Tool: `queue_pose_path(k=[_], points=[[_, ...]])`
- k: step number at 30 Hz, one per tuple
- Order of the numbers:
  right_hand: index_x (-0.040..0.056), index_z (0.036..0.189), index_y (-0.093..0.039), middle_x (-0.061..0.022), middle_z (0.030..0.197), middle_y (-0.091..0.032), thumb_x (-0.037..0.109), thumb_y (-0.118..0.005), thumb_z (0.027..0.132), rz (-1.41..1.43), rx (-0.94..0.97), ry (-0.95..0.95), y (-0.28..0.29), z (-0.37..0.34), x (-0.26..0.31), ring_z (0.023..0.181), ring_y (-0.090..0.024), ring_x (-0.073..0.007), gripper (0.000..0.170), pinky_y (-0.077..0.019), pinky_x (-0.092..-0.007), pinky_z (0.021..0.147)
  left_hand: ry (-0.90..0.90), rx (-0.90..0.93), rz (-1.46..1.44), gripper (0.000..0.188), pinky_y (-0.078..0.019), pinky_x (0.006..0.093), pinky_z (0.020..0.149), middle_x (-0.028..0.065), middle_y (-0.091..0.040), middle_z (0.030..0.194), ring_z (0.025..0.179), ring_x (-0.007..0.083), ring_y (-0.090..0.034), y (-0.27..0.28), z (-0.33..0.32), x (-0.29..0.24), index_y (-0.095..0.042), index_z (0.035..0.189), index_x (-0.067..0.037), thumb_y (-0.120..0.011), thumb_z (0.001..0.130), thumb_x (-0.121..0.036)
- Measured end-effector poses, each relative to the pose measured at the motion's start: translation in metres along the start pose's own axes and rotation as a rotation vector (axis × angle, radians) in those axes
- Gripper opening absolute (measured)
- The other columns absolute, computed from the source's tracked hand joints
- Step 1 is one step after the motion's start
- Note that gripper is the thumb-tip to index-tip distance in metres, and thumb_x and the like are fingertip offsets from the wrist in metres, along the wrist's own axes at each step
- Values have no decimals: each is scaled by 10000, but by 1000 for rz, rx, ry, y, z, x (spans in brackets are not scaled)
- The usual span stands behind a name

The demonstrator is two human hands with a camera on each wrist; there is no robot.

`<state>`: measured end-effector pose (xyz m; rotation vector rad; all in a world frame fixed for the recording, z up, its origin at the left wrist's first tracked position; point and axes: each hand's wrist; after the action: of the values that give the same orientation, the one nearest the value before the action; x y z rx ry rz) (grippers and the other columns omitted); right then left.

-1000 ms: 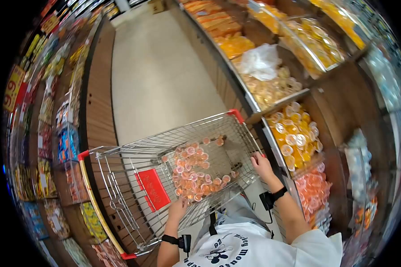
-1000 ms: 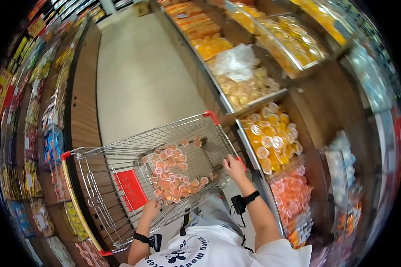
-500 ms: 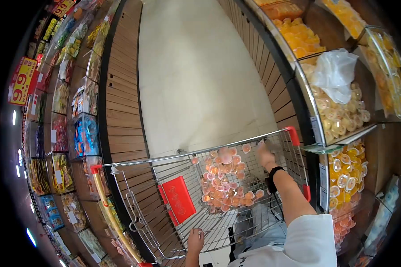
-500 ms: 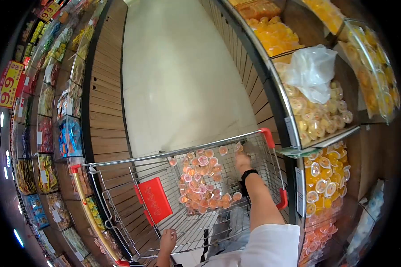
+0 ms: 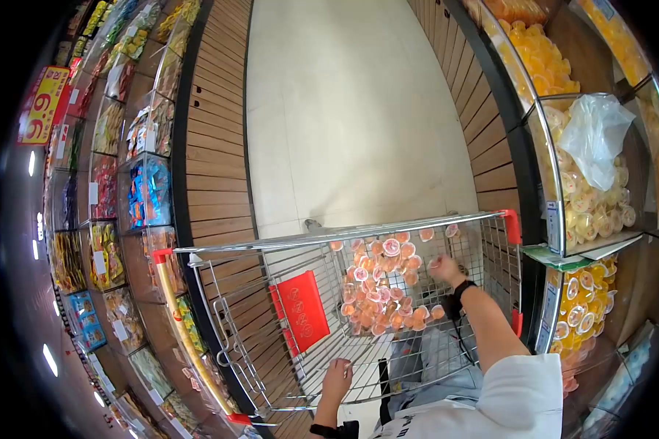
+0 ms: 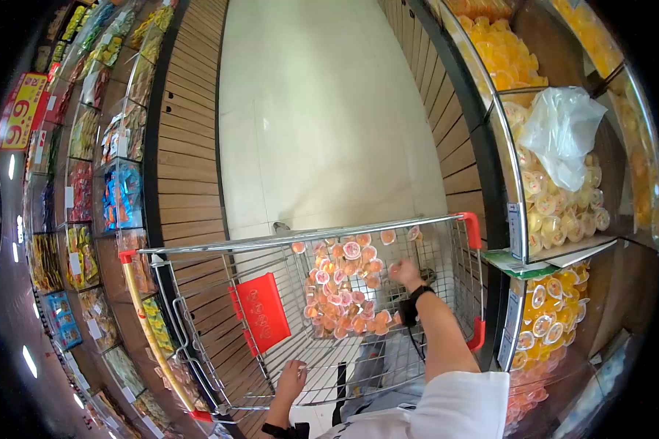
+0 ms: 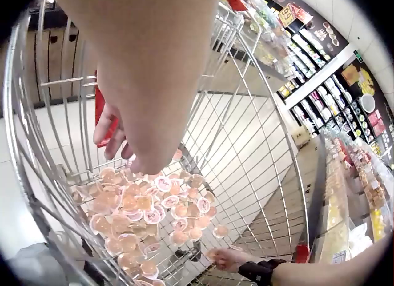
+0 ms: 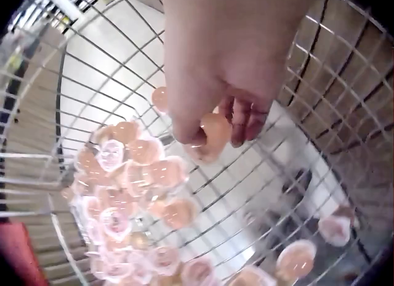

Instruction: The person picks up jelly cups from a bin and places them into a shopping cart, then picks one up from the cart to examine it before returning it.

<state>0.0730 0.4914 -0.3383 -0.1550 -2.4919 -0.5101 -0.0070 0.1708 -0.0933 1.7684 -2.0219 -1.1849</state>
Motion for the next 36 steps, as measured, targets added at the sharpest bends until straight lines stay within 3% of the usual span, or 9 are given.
queue_pose_path(k=[2,8,14,18,22,27,30,33,36], points=[[41,826,-447,-27,744,-495,150,-577,654,389,123,214,-29,-6,-5,673,-471,-114,242,-400,-236,612,-115,-69,-16,119,-406,331,572,107,-484,789,698,261,-487,1,8,-6,-458,798,-46,-469,708,-122],[66,985,-397,-33,936,-444,161,-434,731,1013,775,224,-34,-131,119,852,-428,-115,274,-351,-245,726,-209,-84,-543,152,-405,241,554,91,-514,700,614,152,-507,40,30,-55,-472,798,0,-397,775,-130],[50,998,-369,-33,970,-417,103,-417,708,1374,999,306,-24,-232,200,901,-400,-116,299,-321,-252,760,-124,9,-967,215,-379,189,508,20,-472,594,535,72,-450,109,-10,-109,-461,786,4,-341,810,-172],[61,1020,-322,-36,979,-411,108,-501,687,1261,913,460,-27,-285,232,915,-399,-124,381,-308,-255,778,-121,-28,-1229,172,-310,160,441,-10,-435,553,486,43,-395,126,-52,-96,-464,732,-37,-381,795,-174],[64,989,-338,-22,952,-421,66,-467,695,1217,975,561,-52,-332,245,878,-404,-106,322,-326,-226,712,-217,-97,-1173,178,-297,152,433,-20,-416,529,469,28,-368,138,-102,-76,-410,630,-55,-404,784,-142],[53,890,-393,-6,816,-445,148,-376,768,794,675,636,-75,-385,255,710,-400,-69,156,-327,-184,604,-369,-264,-1123,190,-289,147,425,-28,-391,512,464,18,-356,150,-164,-47,-392,605,-60,-406,782,-127],[35,736,-451,10,628,-427,215,-351,801,611,494,751,-78,-425,272,585,-383,-50,217,-316,-170,504,-438,-294,-1127,185,-291,140,426,-33,-392,517,469,10,-358,155,-196,-24,-392,608,-56,-414,779,-124],[23,695,-448,24,533,-381,206,-370,797,267,547,863,-83,-469,288,502,-366,-49,224,-305,-172,458,-445,-461,-1233,184,-293,136,423,-36,-395,519,468,7,-360,159,-229,-19,-390,607,-59,-421,776,-125],[22,687,-455,36,473,-340,184,-407,780,563,566,737,-105,-503,300,431,-321,-51,193,-270,-183,415,-544,-594,-1296,167,-297,131,416,-37,-402,524,468,6,-368,155,-247,-17,-406,628,-56,-429,774,-135]])
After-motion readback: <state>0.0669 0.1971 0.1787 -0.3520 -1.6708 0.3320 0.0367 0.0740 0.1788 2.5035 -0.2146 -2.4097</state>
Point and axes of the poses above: each hand's wrist, its own z-axis towards the middle knuckle, its own y-axis out of the back of the hand, x = y × z
